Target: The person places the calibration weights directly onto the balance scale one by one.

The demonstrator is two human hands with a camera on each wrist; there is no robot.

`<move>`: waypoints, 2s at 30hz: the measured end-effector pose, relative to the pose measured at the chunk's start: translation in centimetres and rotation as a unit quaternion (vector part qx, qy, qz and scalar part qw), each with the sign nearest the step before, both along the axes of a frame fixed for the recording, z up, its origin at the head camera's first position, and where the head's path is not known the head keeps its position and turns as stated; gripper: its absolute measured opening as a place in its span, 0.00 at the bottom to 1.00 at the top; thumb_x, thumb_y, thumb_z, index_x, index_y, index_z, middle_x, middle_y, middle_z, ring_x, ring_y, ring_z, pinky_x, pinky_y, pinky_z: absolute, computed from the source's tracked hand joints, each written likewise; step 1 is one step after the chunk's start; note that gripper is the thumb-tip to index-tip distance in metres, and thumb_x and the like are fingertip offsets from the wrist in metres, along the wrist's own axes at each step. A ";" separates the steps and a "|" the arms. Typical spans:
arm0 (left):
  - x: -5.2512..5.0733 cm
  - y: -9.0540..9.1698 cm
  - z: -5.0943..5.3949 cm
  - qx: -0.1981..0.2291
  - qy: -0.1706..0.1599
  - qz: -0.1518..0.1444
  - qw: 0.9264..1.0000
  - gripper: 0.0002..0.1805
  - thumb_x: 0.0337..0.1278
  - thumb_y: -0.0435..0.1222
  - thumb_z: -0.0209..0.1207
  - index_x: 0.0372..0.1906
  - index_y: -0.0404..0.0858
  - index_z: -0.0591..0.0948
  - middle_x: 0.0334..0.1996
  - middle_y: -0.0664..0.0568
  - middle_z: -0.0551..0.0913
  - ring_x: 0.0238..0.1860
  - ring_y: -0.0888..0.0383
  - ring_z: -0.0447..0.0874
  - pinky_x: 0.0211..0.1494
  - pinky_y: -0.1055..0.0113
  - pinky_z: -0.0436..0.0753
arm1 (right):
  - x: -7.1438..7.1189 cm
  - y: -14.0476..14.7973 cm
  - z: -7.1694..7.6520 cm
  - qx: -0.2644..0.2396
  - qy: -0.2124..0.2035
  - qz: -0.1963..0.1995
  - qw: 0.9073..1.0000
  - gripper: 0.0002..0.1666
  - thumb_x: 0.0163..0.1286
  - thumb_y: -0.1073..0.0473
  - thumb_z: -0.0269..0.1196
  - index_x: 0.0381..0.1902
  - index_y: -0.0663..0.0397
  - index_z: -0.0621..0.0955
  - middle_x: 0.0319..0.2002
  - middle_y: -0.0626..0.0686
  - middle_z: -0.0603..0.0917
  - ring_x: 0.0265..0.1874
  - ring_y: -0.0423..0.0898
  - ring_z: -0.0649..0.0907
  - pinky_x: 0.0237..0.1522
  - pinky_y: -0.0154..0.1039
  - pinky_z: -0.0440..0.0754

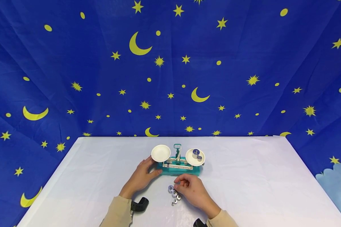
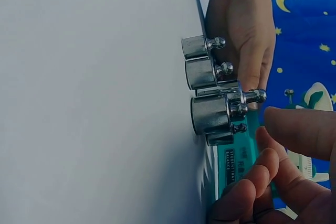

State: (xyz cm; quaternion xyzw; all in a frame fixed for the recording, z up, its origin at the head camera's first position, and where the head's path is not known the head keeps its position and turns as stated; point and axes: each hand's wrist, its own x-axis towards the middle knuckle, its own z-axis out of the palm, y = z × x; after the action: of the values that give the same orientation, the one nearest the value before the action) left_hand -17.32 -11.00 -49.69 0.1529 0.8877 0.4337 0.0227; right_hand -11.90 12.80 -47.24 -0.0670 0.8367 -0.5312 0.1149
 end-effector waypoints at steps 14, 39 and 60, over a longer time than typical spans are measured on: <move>0.0 0.0 0.0 -0.003 -0.002 0.001 1.000 0.35 0.64 0.48 0.64 0.69 0.32 0.73 0.71 0.35 0.69 0.76 0.39 0.57 0.79 0.42 0.47 | -0.1 0.1 -0.4 0.010 0.025 0.021 0.999 0.08 0.61 0.61 0.71 0.39 0.56 0.85 0.26 0.46 0.77 0.24 0.39 0.74 0.25 0.32 0.73; 0.0 0.0 -0.1 -0.004 0.008 -0.002 1.000 0.35 0.64 0.49 0.64 0.69 0.33 0.73 0.70 0.37 0.70 0.76 0.39 0.57 0.79 0.42 0.47 | 0.0 0.3 -0.6 0.044 0.034 0.031 0.998 0.04 0.66 0.59 0.69 0.37 0.52 0.86 0.25 0.44 0.76 0.24 0.39 0.74 0.24 0.31 0.73; 0.1 -0.1 0.1 0.002 -0.004 0.002 1.000 0.34 0.64 0.49 0.64 0.69 0.34 0.74 0.72 0.36 0.67 0.76 0.39 0.56 0.79 0.41 0.46 | 0.0 0.2 -0.7 0.056 0.029 0.017 0.998 0.03 0.68 0.57 0.68 0.37 0.49 0.85 0.27 0.42 0.81 0.27 0.41 0.76 0.27 0.33 0.76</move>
State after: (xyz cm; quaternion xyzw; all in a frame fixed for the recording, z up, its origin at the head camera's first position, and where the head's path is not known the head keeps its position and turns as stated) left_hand -17.25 -11.05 -49.63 0.1492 0.8872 0.4358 0.0248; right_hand -11.94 13.04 -47.94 -0.0902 0.8669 -0.4793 0.1034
